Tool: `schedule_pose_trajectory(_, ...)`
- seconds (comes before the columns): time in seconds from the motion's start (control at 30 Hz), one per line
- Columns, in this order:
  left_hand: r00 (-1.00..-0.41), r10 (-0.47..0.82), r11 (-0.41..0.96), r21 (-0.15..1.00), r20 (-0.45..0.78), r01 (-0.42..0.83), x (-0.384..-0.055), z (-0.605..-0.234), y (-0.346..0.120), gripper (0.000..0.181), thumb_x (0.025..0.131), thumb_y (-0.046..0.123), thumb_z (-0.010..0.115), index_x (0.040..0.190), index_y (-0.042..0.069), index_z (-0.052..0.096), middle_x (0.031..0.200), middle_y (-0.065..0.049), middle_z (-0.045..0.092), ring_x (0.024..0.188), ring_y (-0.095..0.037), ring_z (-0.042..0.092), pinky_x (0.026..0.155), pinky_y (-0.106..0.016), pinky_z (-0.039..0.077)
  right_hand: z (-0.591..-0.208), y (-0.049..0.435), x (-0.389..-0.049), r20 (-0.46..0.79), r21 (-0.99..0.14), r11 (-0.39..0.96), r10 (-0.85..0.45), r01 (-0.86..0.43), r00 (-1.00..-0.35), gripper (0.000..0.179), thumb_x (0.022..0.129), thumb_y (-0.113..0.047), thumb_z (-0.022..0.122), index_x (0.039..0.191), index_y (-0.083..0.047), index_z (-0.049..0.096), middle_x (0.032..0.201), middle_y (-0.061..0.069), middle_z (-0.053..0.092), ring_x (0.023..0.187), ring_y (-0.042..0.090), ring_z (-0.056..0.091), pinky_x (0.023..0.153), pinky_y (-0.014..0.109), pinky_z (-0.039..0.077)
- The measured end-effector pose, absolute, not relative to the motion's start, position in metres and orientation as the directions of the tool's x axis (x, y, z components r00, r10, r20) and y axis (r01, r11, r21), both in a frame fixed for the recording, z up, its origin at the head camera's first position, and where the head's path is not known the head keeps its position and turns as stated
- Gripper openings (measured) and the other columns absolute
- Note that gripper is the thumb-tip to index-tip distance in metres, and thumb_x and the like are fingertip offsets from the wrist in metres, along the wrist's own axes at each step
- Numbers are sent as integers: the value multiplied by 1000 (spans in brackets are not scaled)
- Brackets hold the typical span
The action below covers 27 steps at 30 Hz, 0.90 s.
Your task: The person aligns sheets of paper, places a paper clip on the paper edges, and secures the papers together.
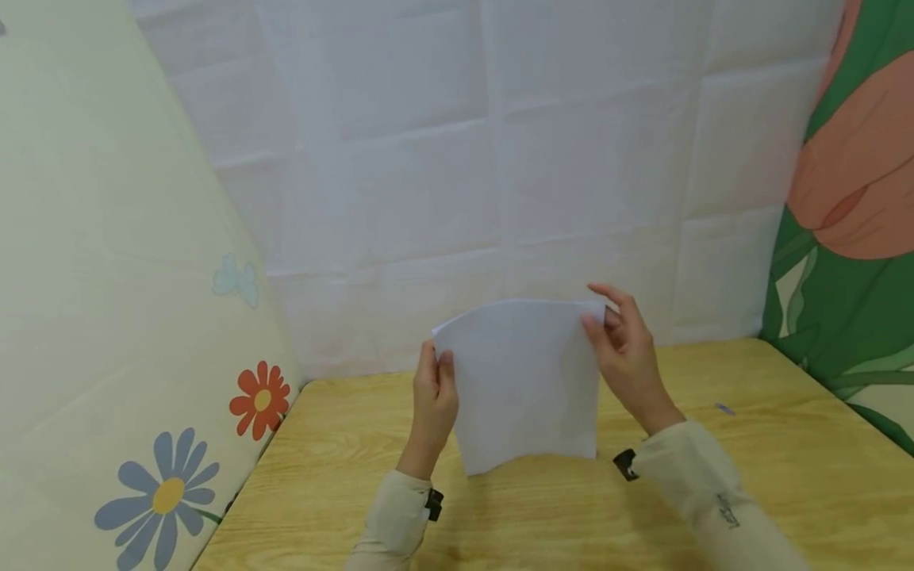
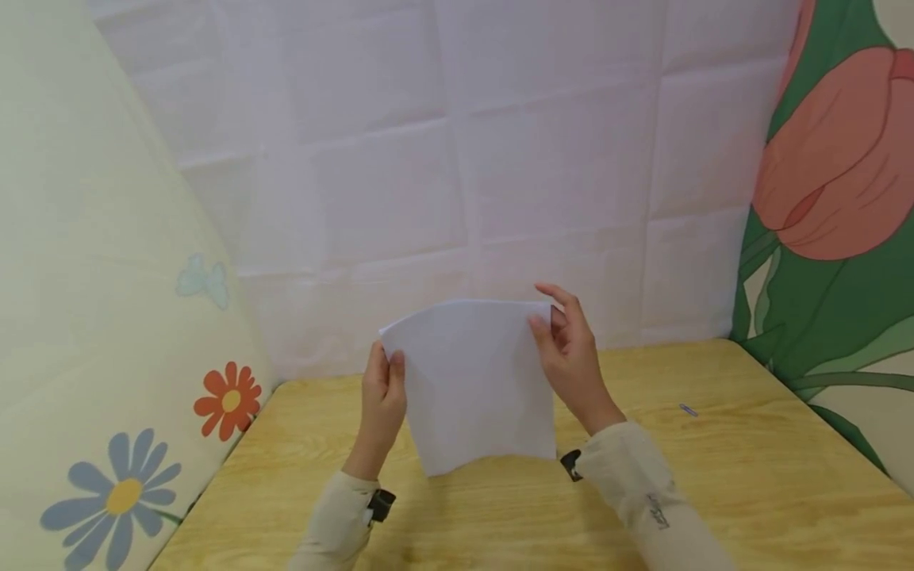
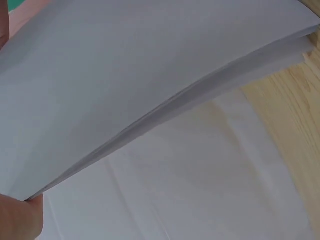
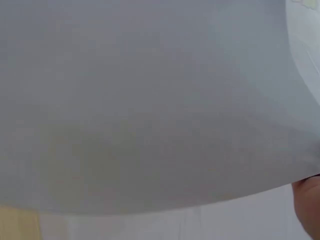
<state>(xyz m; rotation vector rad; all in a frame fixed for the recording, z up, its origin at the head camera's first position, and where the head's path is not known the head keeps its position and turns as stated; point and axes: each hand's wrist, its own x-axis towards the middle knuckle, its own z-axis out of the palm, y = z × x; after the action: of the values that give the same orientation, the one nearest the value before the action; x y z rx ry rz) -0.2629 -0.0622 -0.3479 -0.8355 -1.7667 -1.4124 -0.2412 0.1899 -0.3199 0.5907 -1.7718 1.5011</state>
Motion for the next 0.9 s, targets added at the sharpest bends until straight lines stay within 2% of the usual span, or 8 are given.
schedule_pose_trajectory(0.13, -526, 57, 178, 510, 849, 842, -264, -348, -62, 18, 97, -10, 40, 113, -8, 49, 98, -22, 59, 78, -28, 58, 63, -35, 52, -329, 198, -241, 609, -784, 159, 10, -600, -793, 36, 99, -15, 55, 132, -3, 49, 100, 4, 65, 83, 9, 62, 65, 21, 51)
schedule_pose_trajectory(0.2, -524, 58, 179, 507, 850, 843, -265, -347, -61, 17, 98, -9, 39, 113, -8, 49, 98, -22, 59, 78, -28, 58, 64, -35, 51, -338, 202, -243, 537, -825, 176, -54, -537, -842, 36, 99, -21, 54, 129, 0, 50, 109, 7, 65, 93, 12, 65, 73, 28, 55)
schedule_pose_trajectory(0.27, -524, 56, 184, 507, 850, 842, -265, -347, -61, 16, 99, -6, 39, 112, -8, 49, 97, -21, 59, 79, -29, 58, 65, -36, 51, -347, 204, -246, 482, -851, 191, -90, -490, -872, 39, 100, -24, 54, 129, 2, 51, 111, 12, 65, 92, 13, 66, 74, 31, 55)
schedule_pose_trajectory(0.4, -537, 57, 186, 520, 841, 834, -265, -347, -62, 17, 100, -3, 39, 113, -8, 49, 99, -20, 59, 81, -28, 58, 67, -36, 51, -359, 201, -249, 460, -861, 205, -74, -465, -885, 41, 100, -24, 53, 129, 5, 52, 116, 22, 63, 94, 10, 65, 76, 29, 54)
schedule_pose_trajectory(0.57, -527, 50, 201, 508, 848, 837, -263, -344, -63, 17, 99, -8, 39, 113, -9, 48, 100, -22, 59, 82, -30, 58, 67, -37, 51, -357, 195, -247, 511, -830, 260, -2, -494, -859, 37, 99, -23, 54, 121, 6, 59, 114, 23, 64, 93, 5, 63, 74, 25, 53)
schedule_pose_trajectory(0.73, -512, 62, 211, 490, 857, 846, -259, -336, -67, 15, 98, -8, 40, 110, -9, 48, 94, -21, 58, 76, -25, 56, 62, -34, 50, -347, 191, -240, 518, -825, 277, 26, -492, -855, 33, 98, -20, 56, 115, 8, 63, 110, 24, 66, 88, 4, 64, 72, 24, 53)
schedule_pose_trajectory(0.83, -531, 86, 233, 501, 843, 833, -257, -332, -71, 14, 99, -4, 40, 110, -7, 49, 90, -19, 57, 72, -22, 54, 60, -32, 49, -341, 192, -235, 480, -843, 283, 12, -457, -877, 35, 97, -21, 58, 114, 8, 63, 111, 23, 66, 88, 3, 63, 72, 23, 52)
schedule_pose_trajectory(0.9, -580, 117, 242, 543, 806, 804, -255, -329, -75, 17, 100, -2, 40, 113, -7, 50, 91, -19, 57, 72, -22, 55, 61, -31, 49, -339, 194, -230, 436, -865, 273, -10, -422, -900, 36, 97, -22, 59, 115, 9, 63, 113, 24, 65, 89, 4, 63, 73, 23, 53)
